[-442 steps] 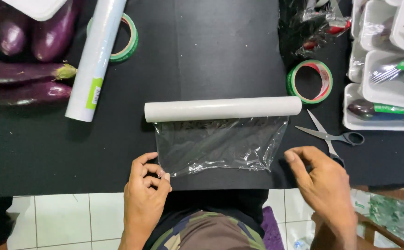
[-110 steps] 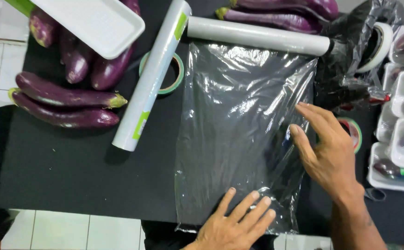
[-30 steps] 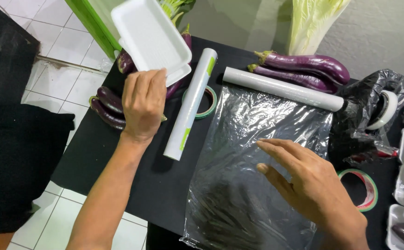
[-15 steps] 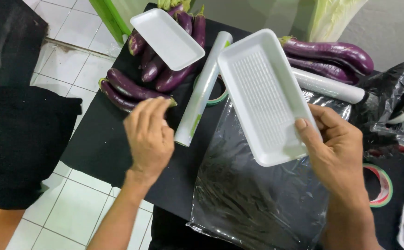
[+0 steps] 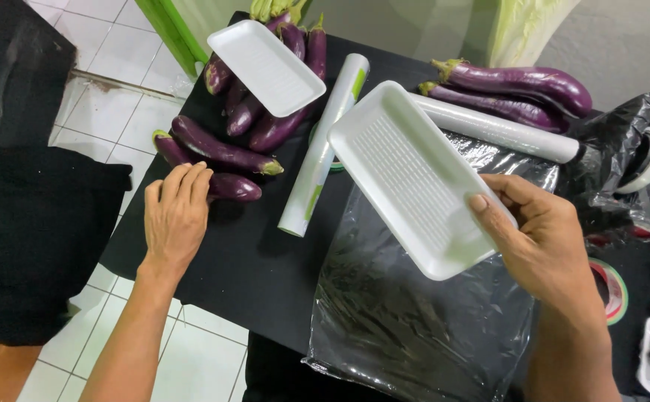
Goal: Packaging eggplants by placing them on foam trays, wrapping them with plastic film, and applying a decorative tape label.
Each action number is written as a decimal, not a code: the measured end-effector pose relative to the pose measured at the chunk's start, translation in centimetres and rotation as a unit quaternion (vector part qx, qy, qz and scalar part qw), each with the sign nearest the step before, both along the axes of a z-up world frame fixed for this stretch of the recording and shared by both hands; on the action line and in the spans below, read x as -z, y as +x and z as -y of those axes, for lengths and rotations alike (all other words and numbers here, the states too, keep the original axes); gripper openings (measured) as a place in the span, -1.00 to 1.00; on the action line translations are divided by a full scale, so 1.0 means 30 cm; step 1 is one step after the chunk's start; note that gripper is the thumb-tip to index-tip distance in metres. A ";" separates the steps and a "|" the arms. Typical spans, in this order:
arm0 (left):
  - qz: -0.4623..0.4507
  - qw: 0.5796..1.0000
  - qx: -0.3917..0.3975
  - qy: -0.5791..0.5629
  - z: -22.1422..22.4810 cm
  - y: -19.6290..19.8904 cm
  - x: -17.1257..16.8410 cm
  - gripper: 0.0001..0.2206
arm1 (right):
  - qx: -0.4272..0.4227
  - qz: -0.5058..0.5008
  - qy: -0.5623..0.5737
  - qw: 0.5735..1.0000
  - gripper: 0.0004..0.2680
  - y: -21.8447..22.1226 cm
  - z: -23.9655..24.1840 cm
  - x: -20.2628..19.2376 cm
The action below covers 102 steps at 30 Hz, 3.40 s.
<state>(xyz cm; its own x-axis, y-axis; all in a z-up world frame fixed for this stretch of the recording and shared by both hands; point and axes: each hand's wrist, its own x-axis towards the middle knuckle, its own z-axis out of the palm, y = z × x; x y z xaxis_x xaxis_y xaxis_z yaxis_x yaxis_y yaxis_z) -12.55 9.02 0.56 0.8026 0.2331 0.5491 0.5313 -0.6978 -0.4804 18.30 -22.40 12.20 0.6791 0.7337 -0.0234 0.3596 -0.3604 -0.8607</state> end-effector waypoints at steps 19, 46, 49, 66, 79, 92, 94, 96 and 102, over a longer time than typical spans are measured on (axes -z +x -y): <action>0.124 0.933 0.278 -0.190 0.645 0.399 -0.298 -0.69 | -0.122 -0.355 0.064 0.924 -0.77 -0.011 -0.063 0.104; 0.251 0.065 0.177 -0.949 0.275 0.449 -0.069 -0.52 | -0.156 -0.115 0.077 0.978 -0.45 0.057 0.027 0.012; 0.264 0.028 0.204 -0.942 0.294 0.456 -0.008 -0.48 | -0.214 0.097 0.011 0.972 -0.54 0.074 0.047 -0.003; 0.162 0.120 0.231 -0.952 0.294 0.384 -0.052 -0.54 | -0.320 0.015 0.012 0.947 -0.65 0.142 0.015 0.077; 0.183 0.136 0.222 -0.948 0.308 0.391 -0.060 -0.47 | -0.276 -0.045 -0.021 0.960 -0.49 0.178 0.098 0.030; 0.168 0.125 0.222 -0.952 0.293 0.375 -0.071 -0.42 | -0.294 -0.029 0.082 0.952 -0.65 0.198 0.095 0.074; 0.168 0.151 0.214 -0.950 0.292 0.368 -0.041 -0.44 | -0.294 -0.043 0.082 0.951 -0.64 0.201 0.092 0.080; 0.162 0.158 0.224 -0.948 0.288 0.363 -0.030 -0.43 | -0.287 -0.069 0.076 0.952 -0.64 0.194 0.092 0.076; 0.184 0.211 0.202 -0.938 0.322 0.377 -0.083 -0.49 | -0.262 -0.166 0.092 0.946 -0.64 0.152 0.072 0.074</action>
<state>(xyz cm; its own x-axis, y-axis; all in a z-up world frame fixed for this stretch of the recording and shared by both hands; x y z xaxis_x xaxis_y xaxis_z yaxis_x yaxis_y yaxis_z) -1.25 -0.65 3.05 0.9488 0.2702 -0.1634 0.0066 0.5003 0.8659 22.86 -24.54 9.99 0.1980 0.9802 -0.0099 0.1469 -0.0396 -0.9884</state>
